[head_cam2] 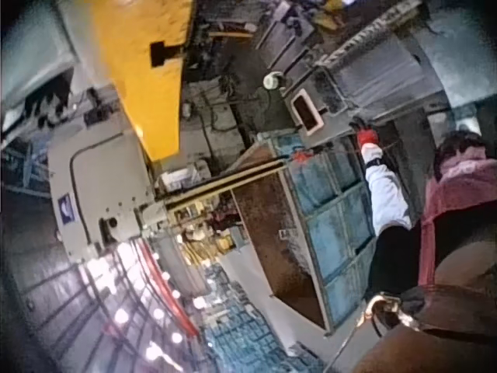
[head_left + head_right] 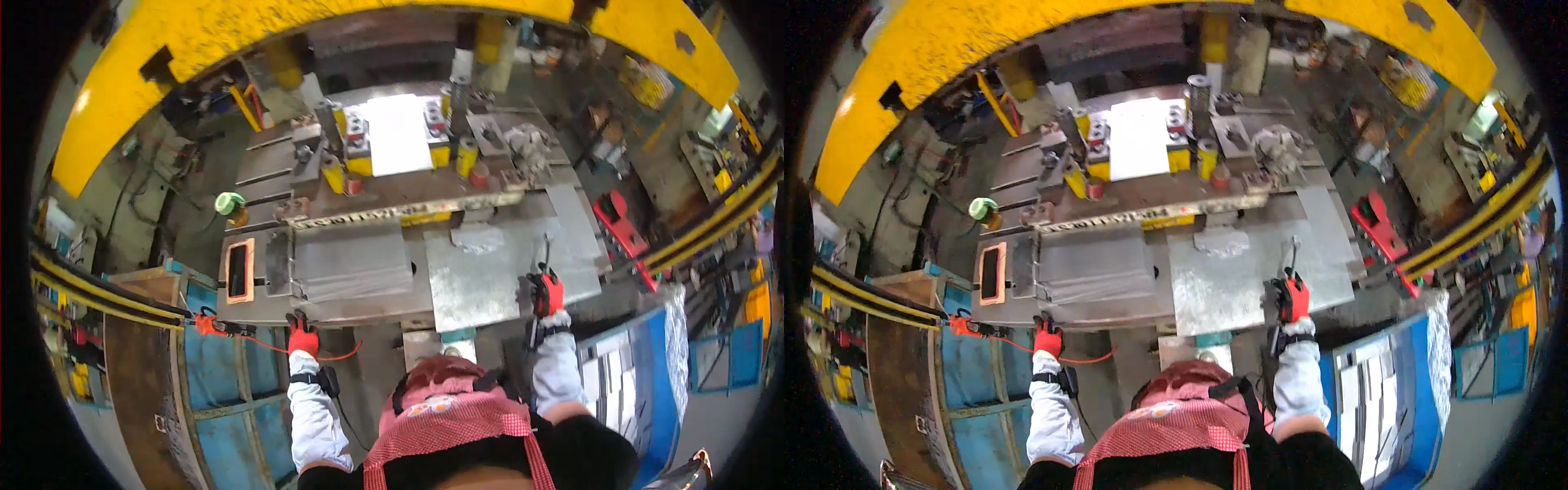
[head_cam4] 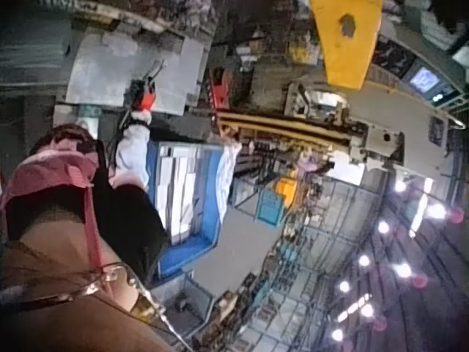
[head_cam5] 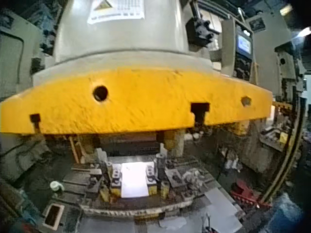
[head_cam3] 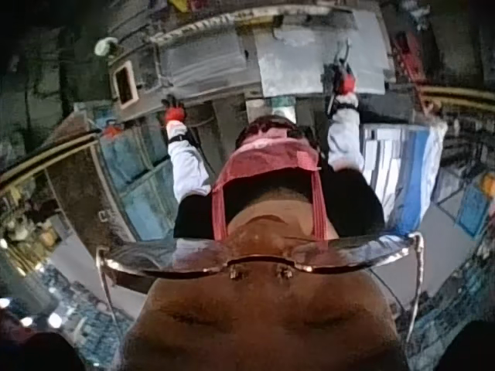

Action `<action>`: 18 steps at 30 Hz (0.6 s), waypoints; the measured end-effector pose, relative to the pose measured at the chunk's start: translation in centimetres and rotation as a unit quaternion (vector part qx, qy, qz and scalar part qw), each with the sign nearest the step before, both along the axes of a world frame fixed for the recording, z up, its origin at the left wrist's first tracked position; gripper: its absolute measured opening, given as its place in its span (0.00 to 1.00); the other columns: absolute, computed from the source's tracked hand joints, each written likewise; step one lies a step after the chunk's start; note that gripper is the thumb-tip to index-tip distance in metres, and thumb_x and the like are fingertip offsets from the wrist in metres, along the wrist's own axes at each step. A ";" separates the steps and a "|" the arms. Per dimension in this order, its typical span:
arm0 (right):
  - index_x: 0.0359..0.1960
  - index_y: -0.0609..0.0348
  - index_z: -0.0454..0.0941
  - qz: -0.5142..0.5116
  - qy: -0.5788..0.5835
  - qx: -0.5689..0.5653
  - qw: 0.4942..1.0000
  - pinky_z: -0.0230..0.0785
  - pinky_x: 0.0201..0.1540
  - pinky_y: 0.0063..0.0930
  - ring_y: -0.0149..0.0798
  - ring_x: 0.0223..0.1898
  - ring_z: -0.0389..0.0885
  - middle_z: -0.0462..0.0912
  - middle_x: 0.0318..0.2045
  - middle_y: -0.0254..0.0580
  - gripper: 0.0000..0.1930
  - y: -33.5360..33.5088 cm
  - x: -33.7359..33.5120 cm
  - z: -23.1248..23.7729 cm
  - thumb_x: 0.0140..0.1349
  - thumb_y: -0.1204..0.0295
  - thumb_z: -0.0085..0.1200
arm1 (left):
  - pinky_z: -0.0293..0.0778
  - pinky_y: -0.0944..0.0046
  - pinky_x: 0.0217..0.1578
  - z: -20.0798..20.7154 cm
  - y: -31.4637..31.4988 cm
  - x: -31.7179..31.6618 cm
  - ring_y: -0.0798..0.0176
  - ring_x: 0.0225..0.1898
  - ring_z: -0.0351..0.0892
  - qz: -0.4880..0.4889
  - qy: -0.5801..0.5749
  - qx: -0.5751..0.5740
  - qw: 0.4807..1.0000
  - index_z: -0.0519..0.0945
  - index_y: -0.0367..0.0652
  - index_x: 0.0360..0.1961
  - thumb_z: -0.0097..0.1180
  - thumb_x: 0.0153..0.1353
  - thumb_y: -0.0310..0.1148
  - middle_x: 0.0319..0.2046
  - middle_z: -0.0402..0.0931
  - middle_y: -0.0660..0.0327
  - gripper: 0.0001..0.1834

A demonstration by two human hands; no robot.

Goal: Operate a large industrial press to form metal parts, using a wrench to secure or adjust components.

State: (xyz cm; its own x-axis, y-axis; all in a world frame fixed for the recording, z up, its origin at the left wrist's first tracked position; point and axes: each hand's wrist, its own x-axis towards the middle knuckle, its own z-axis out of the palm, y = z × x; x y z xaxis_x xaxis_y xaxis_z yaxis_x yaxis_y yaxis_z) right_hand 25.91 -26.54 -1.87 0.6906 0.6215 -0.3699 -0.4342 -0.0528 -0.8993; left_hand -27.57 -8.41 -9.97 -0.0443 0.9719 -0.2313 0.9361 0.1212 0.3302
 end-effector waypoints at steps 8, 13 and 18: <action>0.48 0.59 0.68 0.236 -0.109 0.162 0.952 0.57 0.18 0.17 0.21 0.17 0.64 0.65 0.19 0.25 0.18 12.7 -1.1 12.0 0.56 0.72 0.54 | 0.54 0.58 0.60 12.2 -2.9 10.8 0.53 0.59 0.60 0.058 -0.229 0.348 0.907 0.62 0.42 0.60 0.56 0.53 0.29 0.58 0.61 0.52 0.32; 0.32 0.55 0.71 0.425 -0.351 0.269 0.790 0.61 0.25 0.23 0.30 0.21 0.69 0.71 0.22 0.33 0.05 25.5 -1.0 14.9 0.53 0.72 0.50 | 0.60 0.64 0.56 14.4 4.4 25.5 0.61 0.54 0.66 -0.056 -0.748 -0.004 0.661 0.65 0.41 0.58 0.51 0.59 0.31 0.54 0.66 0.55 0.24; 0.41 0.57 0.74 0.393 -0.535 0.333 0.670 0.68 0.33 0.29 0.41 0.30 0.76 0.77 0.30 0.43 0.15 31.0 0.0 12.6 0.48 0.79 0.48 | 0.66 0.60 0.53 9.6 16.3 33.7 0.61 0.52 0.69 -0.056 -0.881 -0.325 0.340 0.66 0.44 0.57 0.39 0.66 0.39 0.52 0.68 0.57 0.20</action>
State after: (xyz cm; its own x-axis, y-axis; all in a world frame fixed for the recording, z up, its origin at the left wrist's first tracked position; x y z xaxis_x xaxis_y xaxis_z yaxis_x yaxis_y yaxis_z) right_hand 25.91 4.51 10.69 -0.2974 0.7302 0.6151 0.4038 0.6800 -0.6120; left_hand 6.16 7.90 -0.33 0.7477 0.6634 0.0293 -0.6339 0.6999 0.3291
